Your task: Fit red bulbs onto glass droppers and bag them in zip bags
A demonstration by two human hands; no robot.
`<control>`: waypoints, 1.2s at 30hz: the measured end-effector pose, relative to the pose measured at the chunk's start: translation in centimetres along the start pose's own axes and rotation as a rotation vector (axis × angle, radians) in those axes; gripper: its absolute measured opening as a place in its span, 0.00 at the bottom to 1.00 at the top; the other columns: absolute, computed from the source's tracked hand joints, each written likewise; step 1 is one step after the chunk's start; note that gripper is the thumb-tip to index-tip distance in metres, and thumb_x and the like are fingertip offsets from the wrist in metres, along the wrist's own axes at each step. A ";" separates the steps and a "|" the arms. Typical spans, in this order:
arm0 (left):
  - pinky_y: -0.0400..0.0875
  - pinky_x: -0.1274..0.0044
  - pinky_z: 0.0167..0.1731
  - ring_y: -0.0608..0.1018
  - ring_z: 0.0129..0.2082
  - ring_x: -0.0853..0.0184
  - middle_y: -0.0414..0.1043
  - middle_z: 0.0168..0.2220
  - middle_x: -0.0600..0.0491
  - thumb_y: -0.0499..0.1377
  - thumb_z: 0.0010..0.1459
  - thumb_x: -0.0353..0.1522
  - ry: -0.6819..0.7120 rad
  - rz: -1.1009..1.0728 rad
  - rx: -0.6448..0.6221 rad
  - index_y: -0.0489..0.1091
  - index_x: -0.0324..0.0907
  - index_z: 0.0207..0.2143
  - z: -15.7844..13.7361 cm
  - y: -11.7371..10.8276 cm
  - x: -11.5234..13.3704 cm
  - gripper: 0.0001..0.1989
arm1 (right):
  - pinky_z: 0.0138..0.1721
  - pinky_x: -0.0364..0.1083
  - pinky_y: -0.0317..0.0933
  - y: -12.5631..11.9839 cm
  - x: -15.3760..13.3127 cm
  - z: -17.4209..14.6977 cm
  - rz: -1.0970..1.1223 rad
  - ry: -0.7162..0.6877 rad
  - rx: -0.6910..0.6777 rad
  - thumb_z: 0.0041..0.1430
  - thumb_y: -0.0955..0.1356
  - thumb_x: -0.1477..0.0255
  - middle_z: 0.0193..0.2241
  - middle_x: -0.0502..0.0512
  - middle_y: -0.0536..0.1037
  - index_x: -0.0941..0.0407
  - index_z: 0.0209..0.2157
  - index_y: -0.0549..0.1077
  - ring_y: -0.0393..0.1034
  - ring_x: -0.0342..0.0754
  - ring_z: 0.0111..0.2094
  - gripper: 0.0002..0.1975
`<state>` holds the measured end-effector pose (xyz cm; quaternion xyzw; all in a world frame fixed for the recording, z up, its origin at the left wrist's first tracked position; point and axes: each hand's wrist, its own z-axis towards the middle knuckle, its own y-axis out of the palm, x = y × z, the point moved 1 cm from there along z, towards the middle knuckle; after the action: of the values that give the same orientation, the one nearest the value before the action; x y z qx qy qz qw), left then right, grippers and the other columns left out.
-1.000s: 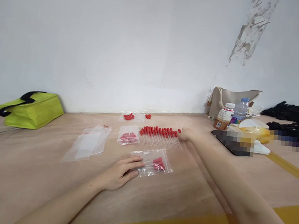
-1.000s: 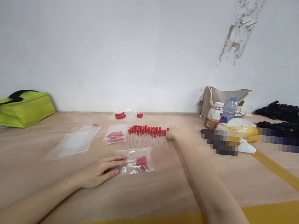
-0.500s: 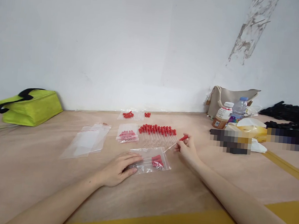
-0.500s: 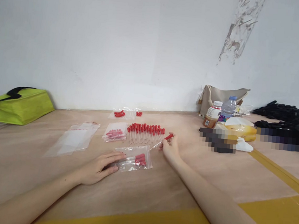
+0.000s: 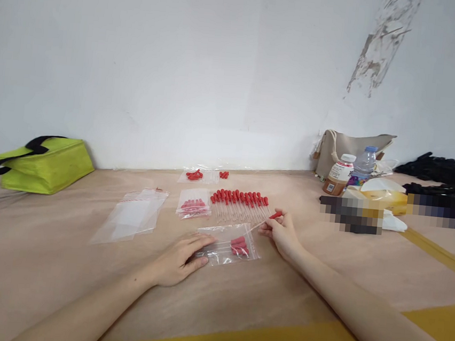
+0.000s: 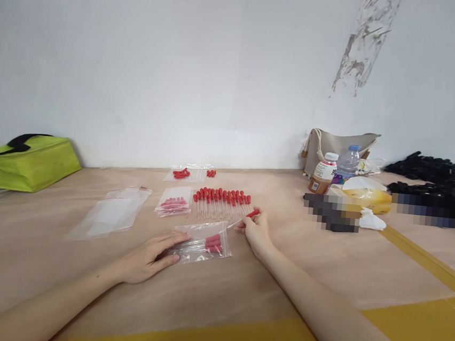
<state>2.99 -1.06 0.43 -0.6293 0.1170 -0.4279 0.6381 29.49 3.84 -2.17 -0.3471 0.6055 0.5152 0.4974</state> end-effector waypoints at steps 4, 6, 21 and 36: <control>0.56 0.67 0.53 0.61 0.54 0.61 0.57 0.56 0.53 0.48 0.60 0.35 0.005 0.000 0.003 0.52 0.49 0.57 0.0 0.0 0.0 0.21 | 0.27 0.44 0.67 1.1 0.2 -0.9 0.102 0.111 -0.098 0.45 0.63 0.75 0.21 0.44 0.66 0.52 0.33 0.56 0.68 0.41 0.21 0.12; 0.54 0.67 0.54 0.57 0.56 0.61 0.51 0.59 0.54 0.48 0.60 0.35 -0.004 0.005 0.001 0.51 0.50 0.57 0.0 0.0 0.1 0.22 | 0.28 0.43 0.66 1.3 0.1 -1.3 0.095 0.128 -0.168 0.47 0.64 0.74 0.22 0.46 0.69 0.54 0.31 0.59 0.68 0.40 0.22 0.08; 0.53 0.68 0.55 0.55 0.58 0.62 0.49 0.59 0.54 0.47 0.61 0.36 -0.011 0.043 -0.019 0.48 0.50 0.58 0.0 0.1 0.0 0.23 | 0.27 0.44 0.65 1.9 0.8 -1.6 -0.294 -0.025 -0.507 0.43 0.69 0.65 0.24 0.51 0.76 0.57 0.26 0.70 0.71 0.47 0.27 0.10; 0.55 0.68 0.54 0.56 0.57 0.63 0.50 0.59 0.54 0.46 0.62 0.36 -0.012 0.061 -0.051 0.54 0.49 0.55 0.0 0.0 0.0 0.19 | 0.24 0.39 0.57 -2.4 -2.3 7.7 -1.060 -0.149 -0.007 0.43 0.65 0.75 0.23 0.53 0.73 0.60 0.24 0.69 0.67 0.43 0.25 0.03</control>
<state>2.99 -1.07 0.41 -0.6440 0.1430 -0.4014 0.6354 34.24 10.53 -0.42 -0.5695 0.3086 0.2188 0.7297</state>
